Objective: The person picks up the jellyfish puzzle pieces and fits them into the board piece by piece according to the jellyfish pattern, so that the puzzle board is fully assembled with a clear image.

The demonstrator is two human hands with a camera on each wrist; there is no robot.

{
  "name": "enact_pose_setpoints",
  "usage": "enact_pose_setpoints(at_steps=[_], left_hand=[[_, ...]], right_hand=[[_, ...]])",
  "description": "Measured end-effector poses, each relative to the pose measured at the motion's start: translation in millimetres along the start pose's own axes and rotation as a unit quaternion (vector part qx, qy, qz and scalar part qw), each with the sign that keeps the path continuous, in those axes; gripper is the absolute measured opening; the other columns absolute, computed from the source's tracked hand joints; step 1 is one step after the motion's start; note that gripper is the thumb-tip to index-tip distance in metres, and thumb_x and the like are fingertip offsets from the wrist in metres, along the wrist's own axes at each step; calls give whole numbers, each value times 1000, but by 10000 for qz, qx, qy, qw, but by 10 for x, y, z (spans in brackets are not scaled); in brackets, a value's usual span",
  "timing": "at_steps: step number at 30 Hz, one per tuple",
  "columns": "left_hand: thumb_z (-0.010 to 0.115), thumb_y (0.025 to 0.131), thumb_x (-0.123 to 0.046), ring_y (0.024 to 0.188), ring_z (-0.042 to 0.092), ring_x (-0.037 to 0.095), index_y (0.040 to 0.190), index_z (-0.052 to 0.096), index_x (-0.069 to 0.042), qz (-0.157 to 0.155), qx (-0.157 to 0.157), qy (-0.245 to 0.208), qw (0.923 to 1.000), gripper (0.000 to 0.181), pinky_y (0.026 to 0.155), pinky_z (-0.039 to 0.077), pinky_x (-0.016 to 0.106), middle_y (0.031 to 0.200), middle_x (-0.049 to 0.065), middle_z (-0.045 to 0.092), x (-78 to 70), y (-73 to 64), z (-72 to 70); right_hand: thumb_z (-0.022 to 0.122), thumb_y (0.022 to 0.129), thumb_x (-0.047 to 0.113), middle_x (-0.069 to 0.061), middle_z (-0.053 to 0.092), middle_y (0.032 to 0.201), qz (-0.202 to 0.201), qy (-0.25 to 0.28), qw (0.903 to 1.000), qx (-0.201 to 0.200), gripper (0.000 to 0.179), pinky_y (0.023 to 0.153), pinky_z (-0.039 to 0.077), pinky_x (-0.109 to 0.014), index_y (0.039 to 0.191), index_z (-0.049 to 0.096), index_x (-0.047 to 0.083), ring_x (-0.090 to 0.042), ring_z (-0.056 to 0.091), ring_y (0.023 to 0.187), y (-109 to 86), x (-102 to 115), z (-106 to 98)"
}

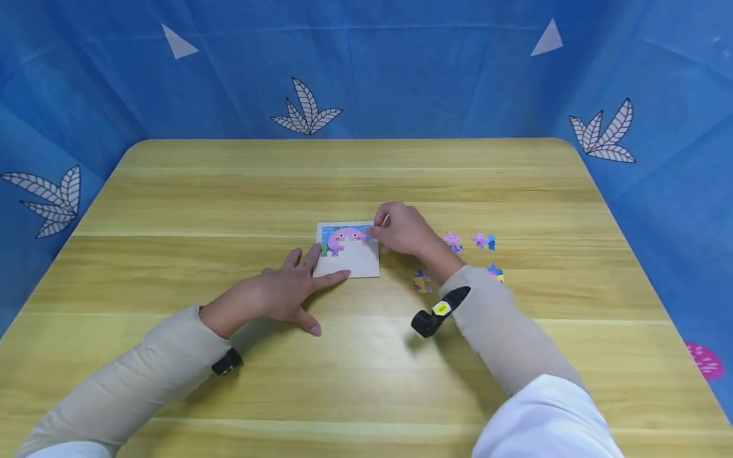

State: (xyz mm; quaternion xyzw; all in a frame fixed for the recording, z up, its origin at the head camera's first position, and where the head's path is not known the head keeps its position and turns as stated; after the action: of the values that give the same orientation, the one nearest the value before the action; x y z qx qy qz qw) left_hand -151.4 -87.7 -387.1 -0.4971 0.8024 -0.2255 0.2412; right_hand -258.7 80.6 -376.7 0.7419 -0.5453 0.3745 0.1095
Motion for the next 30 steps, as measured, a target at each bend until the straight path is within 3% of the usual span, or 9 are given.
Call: enact_pose_setpoints(at_steps=[15, 24, 30], left_hand=[[70, 71, -62, 141, -3, 46, 146, 4, -53, -38, 86, -66, 9999, 100, 92, 28, 74, 156, 15, -19, 22, -3, 20], [71, 70, -61, 141, -3, 46, 145, 5, -53, -9, 76, -47, 10000, 100, 91, 30, 73, 156, 16, -19, 4, 3, 6], [72, 71, -59, 140, -4, 48, 146, 8, -51, 84, 38, -187, 9998, 100, 91, 26, 75, 155, 18, -19, -3, -16, -3]], right_hand=[[60, 91, 33, -13, 62, 93, 310, -469, 9982, -213, 37, 57, 45, -34, 112, 57, 2, -21, 57, 66, -351, -549, -525], [66, 88, 33, -20, 60, 110, 685, -646, 9949, -364, 45, 81, 45, -46, 118, 55, 1, -33, 57, 97, -492, -800, -738], [68, 86, 29, -21, 58, 110, 803, -796, 9932, -265, 48, 86, 42, -49, 120, 54, -2, -34, 54, 100, -536, -913, -787]])
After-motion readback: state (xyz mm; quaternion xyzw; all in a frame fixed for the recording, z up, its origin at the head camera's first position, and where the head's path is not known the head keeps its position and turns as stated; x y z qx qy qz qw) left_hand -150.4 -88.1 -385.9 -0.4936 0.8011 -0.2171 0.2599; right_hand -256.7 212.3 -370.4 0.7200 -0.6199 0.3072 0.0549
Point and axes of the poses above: each hand's wrist, its own y-axis towards the middle knuckle, its own z-axis out of the palm, x = y × z, the point moved 7 cm from there along y, towards the middle knuckle
